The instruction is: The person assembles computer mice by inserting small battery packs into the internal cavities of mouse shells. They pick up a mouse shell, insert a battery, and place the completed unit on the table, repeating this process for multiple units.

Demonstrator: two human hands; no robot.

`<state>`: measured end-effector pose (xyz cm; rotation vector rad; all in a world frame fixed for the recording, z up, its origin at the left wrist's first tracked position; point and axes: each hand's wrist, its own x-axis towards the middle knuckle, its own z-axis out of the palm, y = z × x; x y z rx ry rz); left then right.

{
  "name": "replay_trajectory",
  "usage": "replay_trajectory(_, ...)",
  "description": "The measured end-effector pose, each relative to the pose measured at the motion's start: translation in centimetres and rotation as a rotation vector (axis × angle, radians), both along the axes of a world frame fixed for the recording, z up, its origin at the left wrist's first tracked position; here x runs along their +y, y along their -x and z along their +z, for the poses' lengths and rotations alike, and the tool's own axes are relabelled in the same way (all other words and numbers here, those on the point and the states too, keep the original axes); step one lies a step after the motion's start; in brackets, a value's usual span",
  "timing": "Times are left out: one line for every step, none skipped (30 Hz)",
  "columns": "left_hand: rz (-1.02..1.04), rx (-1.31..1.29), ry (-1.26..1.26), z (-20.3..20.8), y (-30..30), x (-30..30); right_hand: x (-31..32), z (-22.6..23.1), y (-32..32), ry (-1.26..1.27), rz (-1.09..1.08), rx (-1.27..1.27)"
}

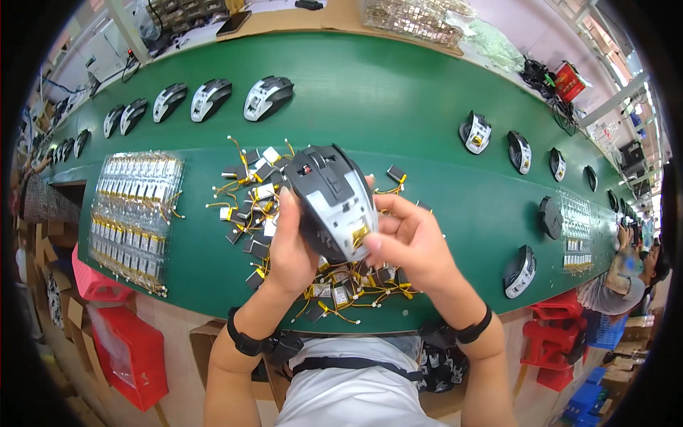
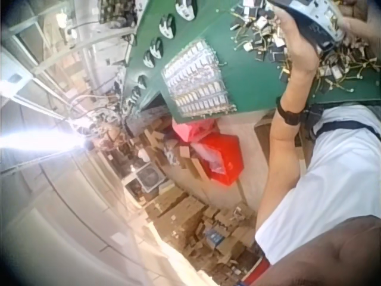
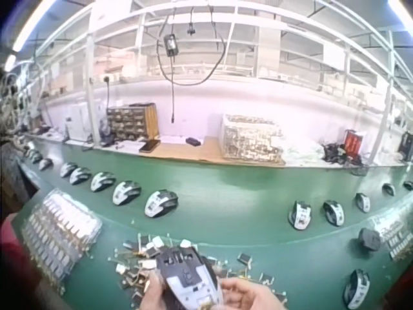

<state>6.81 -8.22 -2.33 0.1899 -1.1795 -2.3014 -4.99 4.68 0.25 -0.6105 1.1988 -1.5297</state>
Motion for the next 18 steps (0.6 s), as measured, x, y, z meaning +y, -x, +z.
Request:
replay_trajectory(0.076, -0.058, 0.050, -0.2, 0.2, -0.1, -0.2, -0.4, 1.1, -0.044, -0.052, 0.024)
replay_trajectory(0.162, -0.116, 0.102, -0.1, 0.2, -0.3, -0.6, -0.8, 2.7, -0.006, -0.070, 0.069)
replay_trajectory(0.145, -0.156, 0.066, -0.4, -0.4, -1.0, -1.1, -0.5, 4.3, -0.003, -0.109, 0.074)
replay_trajectory(0.151, -0.147, 0.053, -0.2, -0.6, -1.4, -1.8, -0.4, 6.0, 0.000, -0.139, 0.076)
replay_trajectory(0.147, -0.140, 0.069, -0.1, -0.8, -1.7, -2.5, -0.6, 8.3, -0.026, -0.185, 0.118)
replay_trajectory(0.132, -0.125, 0.084, -0.1, -0.7, -2.0, -2.9, -0.9, 10.8, -0.052, -0.244, 0.169)
replay_trajectory(0.135, -0.154, 0.089, 0.1, -0.4, -2.1, -3.2, -1.4, 13.6, -0.121, -0.303, 0.205)
replay_trajectory(0.141, -0.183, 0.091, 0.0, -0.3, -1.9, -3.3, -2.1, 16.0, -0.190, -0.359, 0.242)
replay_trajectory(0.113, -0.176, 0.062, -0.1, -0.2, -1.9, -3.5, -3.0, 17.7, -0.244, -0.389, 0.317)
replay_trajectory(0.094, -0.194, 0.061, -0.1, -0.1, -1.8, -3.4, -3.8, 19.1, -0.306, -0.422, 0.390)
replay_trajectory(0.101, -0.205, 0.090, -0.1, -0.1, -1.8, -3.3, -4.3, 19.6, -0.371, -0.453, 0.451)
replay_trajectory(0.105, -0.214, 0.119, -0.1, -0.1, -1.8, -2.8, -4.7, 20.1, -0.436, -0.381, 0.587)
replay_trajectory(0.092, -0.242, 0.152, 0.1, -0.3, -1.9, -2.9, -4.4, 19.8, -0.495, -0.302, 0.717)
replay_trajectory(0.076, -0.268, 0.185, 0.4, -0.6, -2.2, -2.8, -4.1, 19.5, -0.554, -0.223, 0.847)
replay_trajectory(0.059, -0.293, 0.218, 0.8, -0.8, -2.6, -2.4, -4.0, 18.9, -0.677, -0.238, 1.208)
replay_trajectory(0.001, -0.300, 0.248, 1.6, -1.2, -3.2, -2.2, -3.8, 18.1, -0.734, -0.283, 1.461)
replay_trajectory(-0.043, -0.311, 0.381, 2.9, -1.5, -4.2, -1.8, -3.4, 17.4, -0.631, -0.319, 1.472)
replay_trajectory(-0.085, -0.313, 0.512, 4.2, -1.4, -5.4, -1.3, -3.0, 16.8, -0.530, -0.353, 1.488)
